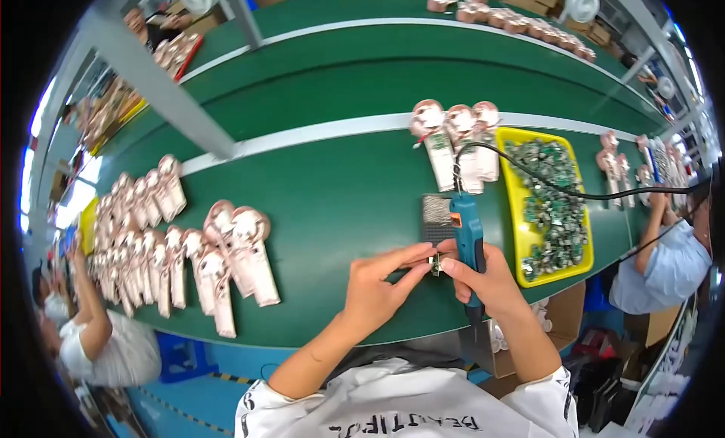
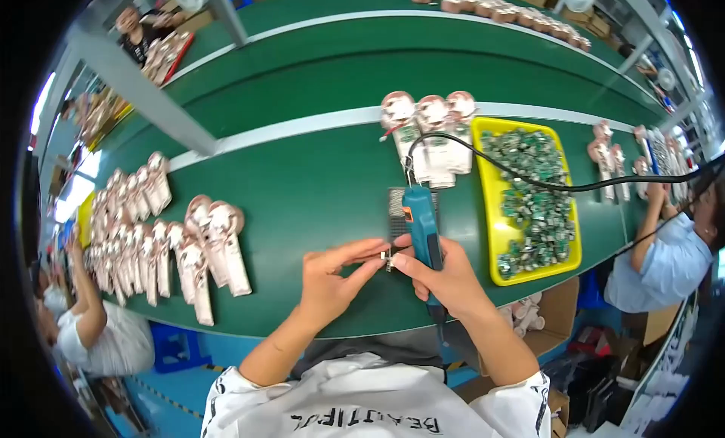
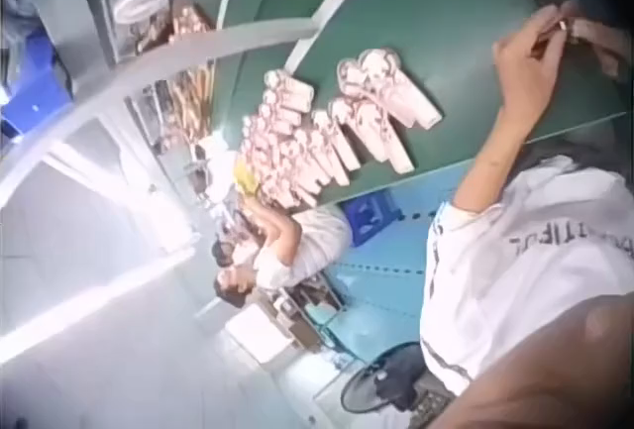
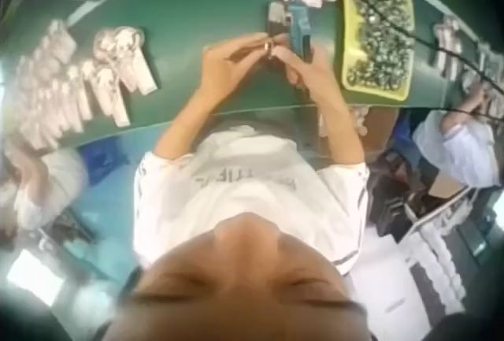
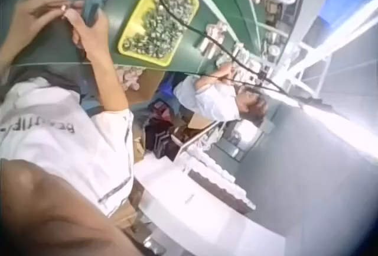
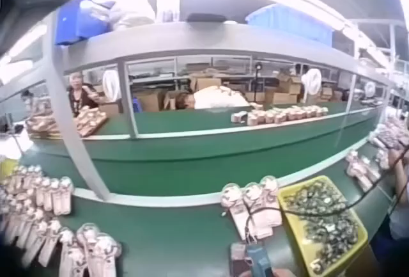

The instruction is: The person assembles portable fans by hand on an electronics production line, securing fan casings, fan blades, circuit boards, and wires with screws using an electric screwdriver.

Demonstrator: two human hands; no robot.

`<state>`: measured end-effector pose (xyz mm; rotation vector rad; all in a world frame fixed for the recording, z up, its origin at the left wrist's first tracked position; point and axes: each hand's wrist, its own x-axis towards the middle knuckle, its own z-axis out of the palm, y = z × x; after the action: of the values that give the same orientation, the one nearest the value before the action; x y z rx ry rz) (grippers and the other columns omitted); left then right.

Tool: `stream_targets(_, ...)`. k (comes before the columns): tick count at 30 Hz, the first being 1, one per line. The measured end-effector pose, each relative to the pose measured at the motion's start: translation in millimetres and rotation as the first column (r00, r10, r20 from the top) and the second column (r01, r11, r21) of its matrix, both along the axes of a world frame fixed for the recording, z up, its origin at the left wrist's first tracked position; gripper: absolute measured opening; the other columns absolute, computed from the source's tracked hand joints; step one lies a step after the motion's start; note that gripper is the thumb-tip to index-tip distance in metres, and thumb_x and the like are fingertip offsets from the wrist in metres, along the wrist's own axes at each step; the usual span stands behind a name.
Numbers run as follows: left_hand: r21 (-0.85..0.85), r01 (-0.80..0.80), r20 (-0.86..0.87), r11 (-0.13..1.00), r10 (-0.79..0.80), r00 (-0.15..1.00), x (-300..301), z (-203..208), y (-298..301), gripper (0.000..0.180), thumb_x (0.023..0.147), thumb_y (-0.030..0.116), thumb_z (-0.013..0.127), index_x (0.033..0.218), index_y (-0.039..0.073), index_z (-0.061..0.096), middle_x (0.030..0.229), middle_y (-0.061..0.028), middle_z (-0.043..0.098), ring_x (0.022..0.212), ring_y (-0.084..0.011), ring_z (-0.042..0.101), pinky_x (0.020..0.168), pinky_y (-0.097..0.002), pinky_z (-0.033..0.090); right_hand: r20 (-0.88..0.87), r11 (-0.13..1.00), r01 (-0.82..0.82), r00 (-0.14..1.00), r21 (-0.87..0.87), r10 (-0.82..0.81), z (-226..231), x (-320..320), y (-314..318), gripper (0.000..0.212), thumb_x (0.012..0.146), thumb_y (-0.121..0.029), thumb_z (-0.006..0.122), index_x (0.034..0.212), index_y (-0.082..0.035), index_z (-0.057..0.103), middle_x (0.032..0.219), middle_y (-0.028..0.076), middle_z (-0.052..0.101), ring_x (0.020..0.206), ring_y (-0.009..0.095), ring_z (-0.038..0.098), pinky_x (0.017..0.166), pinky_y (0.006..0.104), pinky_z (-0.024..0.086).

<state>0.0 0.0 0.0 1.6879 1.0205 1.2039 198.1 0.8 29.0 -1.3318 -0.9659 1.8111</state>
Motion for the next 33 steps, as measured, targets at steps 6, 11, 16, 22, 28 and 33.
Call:
stream_targets(6, -0.644, 0.085, 0.423, 0.760, 0.262, 0.867, -53, -9, -54, 0.035, 0.082, -0.009, 0.071, 0.116, -0.007, 0.062, 0.101, -0.0179, 0.071, 0.093, -0.0195, 0.070, 0.084, -0.0286, 0.058, 0.115, 0.963, -0.154, 0.985, 0.223, 0.131, -28, -58, -48, 0.057, 0.080, -0.005, 0.078, 0.131, -0.003, 0.053, 0.112, 0.008, 0.066, 0.058, 0.005, 0.055, 0.049, 0.0204, 0.043)
stream_targets(11, -0.678, 0.052, 0.466, 0.733, 0.374, 0.802, -94, -21, -74, 0.036, 0.081, -0.006, 0.073, 0.116, -0.005, 0.062, 0.096, -0.0175, 0.072, 0.089, -0.0177, 0.071, 0.082, -0.0275, 0.058, -0.006, 0.990, -0.128, 0.992, 0.052, 0.129, -36, -97, -56, 0.045, 0.082, -0.003, 0.076, 0.121, 0.003, 0.057, 0.102, 0.010, 0.067, 0.056, 0.007, 0.054, 0.048, 0.0224, 0.042)
stream_targets(16, -0.697, 0.122, 0.538, 0.706, 0.402, 0.741, -122, -32, -80, 0.035, 0.077, -0.011, 0.075, 0.105, -0.001, 0.056, 0.091, -0.0141, 0.073, 0.084, -0.0172, 0.071, 0.077, -0.0272, 0.058, -0.237, 0.964, -0.197, 0.959, -0.177, 0.152, -36, -123, -51, 0.033, 0.084, -0.010, 0.076, 0.109, 0.005, 0.061, 0.072, 0.003, 0.059, 0.051, 0.008, 0.050, 0.047, 0.0240, 0.039)
stream_targets(22, -0.657, 0.326, 0.678, 0.680, 0.344, 0.649, -127, -39, -77, 0.032, 0.078, -0.011, 0.073, 0.100, 0.000, 0.053, 0.089, -0.0145, 0.073, 0.083, -0.0181, 0.072, 0.078, -0.0284, 0.058, -0.308, 0.971, -0.177, 0.944, -0.162, 0.120, -35, -124, -56, 0.033, 0.084, -0.008, 0.076, 0.110, 0.005, 0.061, 0.082, 0.005, 0.062, 0.053, 0.008, 0.050, 0.048, 0.0238, 0.041)
stream_targets(28, -0.672, 0.322, 0.658, 0.667, 0.338, 0.674, -117, -38, -73, 0.030, 0.078, -0.012, 0.073, 0.097, 0.001, 0.053, 0.089, -0.0141, 0.073, 0.084, -0.0178, 0.072, 0.079, -0.0289, 0.058, -0.275, 0.989, -0.127, 0.956, -0.081, 0.100, -37, -117, -61, 0.034, 0.083, -0.006, 0.077, 0.111, 0.004, 0.061, 0.091, 0.007, 0.066, 0.054, 0.007, 0.052, 0.048, 0.0231, 0.041)
stream_targets(33, -0.658, 0.320, 0.652, 0.681, 0.304, 0.695, -110, -37, -70, 0.030, 0.078, -0.012, 0.073, 0.097, 0.002, 0.053, 0.089, -0.0131, 0.073, 0.084, -0.0172, 0.072, 0.080, -0.0289, 0.057, -0.243, 0.994, -0.101, 0.966, -0.044, 0.087, -40, -108, -65, 0.035, 0.083, -0.006, 0.077, 0.112, 0.005, 0.061, 0.089, 0.006, 0.066, 0.054, 0.007, 0.052, 0.048, 0.0230, 0.042)
